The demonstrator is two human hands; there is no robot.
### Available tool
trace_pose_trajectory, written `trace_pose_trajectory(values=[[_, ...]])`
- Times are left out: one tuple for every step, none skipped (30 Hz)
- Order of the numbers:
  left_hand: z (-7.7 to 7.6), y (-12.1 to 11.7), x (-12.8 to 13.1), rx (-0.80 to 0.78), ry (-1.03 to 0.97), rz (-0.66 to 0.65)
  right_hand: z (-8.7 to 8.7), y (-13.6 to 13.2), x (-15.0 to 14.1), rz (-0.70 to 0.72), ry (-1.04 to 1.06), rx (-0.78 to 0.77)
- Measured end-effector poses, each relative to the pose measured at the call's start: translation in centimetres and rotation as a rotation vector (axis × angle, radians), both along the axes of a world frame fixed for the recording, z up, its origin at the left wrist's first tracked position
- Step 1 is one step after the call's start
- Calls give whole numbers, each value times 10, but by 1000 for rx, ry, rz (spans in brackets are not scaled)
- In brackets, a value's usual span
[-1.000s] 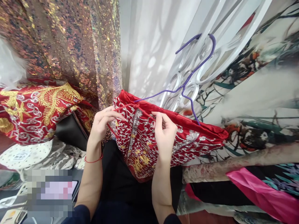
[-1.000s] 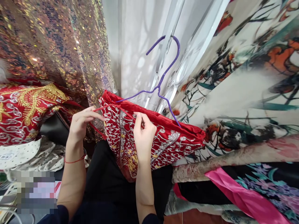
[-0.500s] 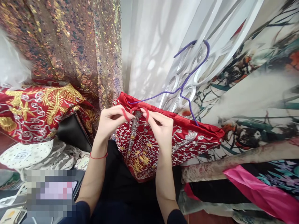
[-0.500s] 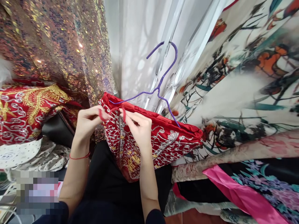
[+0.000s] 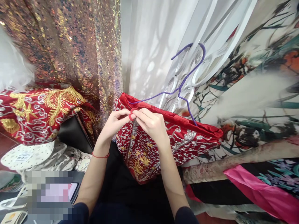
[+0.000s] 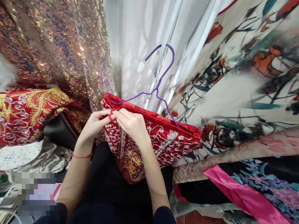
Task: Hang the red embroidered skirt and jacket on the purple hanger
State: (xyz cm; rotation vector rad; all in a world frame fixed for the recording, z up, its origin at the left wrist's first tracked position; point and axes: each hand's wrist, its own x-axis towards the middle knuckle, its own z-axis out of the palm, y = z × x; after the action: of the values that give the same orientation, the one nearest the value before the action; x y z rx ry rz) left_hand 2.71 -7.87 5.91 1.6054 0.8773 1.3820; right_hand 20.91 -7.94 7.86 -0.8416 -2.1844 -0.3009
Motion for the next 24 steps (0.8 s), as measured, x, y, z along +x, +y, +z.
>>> trace_pose_trajectory(values=[[-1, 0, 2, -2, -12, 18, -2, 1, -1, -17, 24, -5], [-2, 1, 3, -3, -28, 30, -3, 2, -3, -34, 49, -7], [-2, 1, 5, -6, -49, 36, -5, 2, -4, -51, 76, -8], [-3, 2, 5, -9, -74, 40, -7, 3, -5, -65, 104, -7], [-3, 3, 6, -7, -98, 47, -8, 3, -5, -81, 133, -5], [-4, 5, 5, -1, -118, 60, -9, 4, -6, -98, 161, 1], [-5, 8, 5, 11, -132, 81, -10, 4, -6, -121, 189, 9], [-6, 11, 4, 28, -137, 108, -11, 5, -6, -147, 215, 22], [-8, 14, 3, 49, -133, 141, -11, 6, -5, -180, 241, 38], [-9, 17, 2, 73, -123, 182, -11, 6, -4, -220, 267, 54], [-10, 20, 2, 96, -112, 227, -12, 6, -2, -262, 291, 71], [-12, 23, 1, 115, -97, 271, -12, 6, 0, -302, 313, 90], [-12, 24, 1, 130, -81, 307, -12, 6, 2, -338, 327, 112], [-13, 25, 1, 139, -68, 332, -12, 6, 4, -371, 332, 138], [-14, 26, 1, 142, -59, 347, -12, 5, 6, -400, 328, 164], [-14, 26, 1, 145, -49, 359, -12, 4, 8, -423, 315, 192], [-15, 26, 1, 152, -35, 374, -13, 3, 10, -440, 300, 220], [-15, 25, 0, 162, -13, 395, -14, 2, 11, -451, 283, 247], [-16, 25, -1, 181, 19, 428, -15, 2, 12, -460, 272, 271], [-16, 24, -3, 211, 64, 470, -16, 1, 14, -466, 265, 293], [-17, 22, -6, 257, 122, 515, -17, 1, 15, -472, 264, 311], [-18, 21, -9, 314, 195, 550, -18, 1, 17, -480, 269, 324], [-18, 20, -13, 382, 278, 570, -19, 1, 19, -489, 279, 330], [-19, 18, -17, 455, 367, 575, -20, 1, 20, -498, 294, 333]])
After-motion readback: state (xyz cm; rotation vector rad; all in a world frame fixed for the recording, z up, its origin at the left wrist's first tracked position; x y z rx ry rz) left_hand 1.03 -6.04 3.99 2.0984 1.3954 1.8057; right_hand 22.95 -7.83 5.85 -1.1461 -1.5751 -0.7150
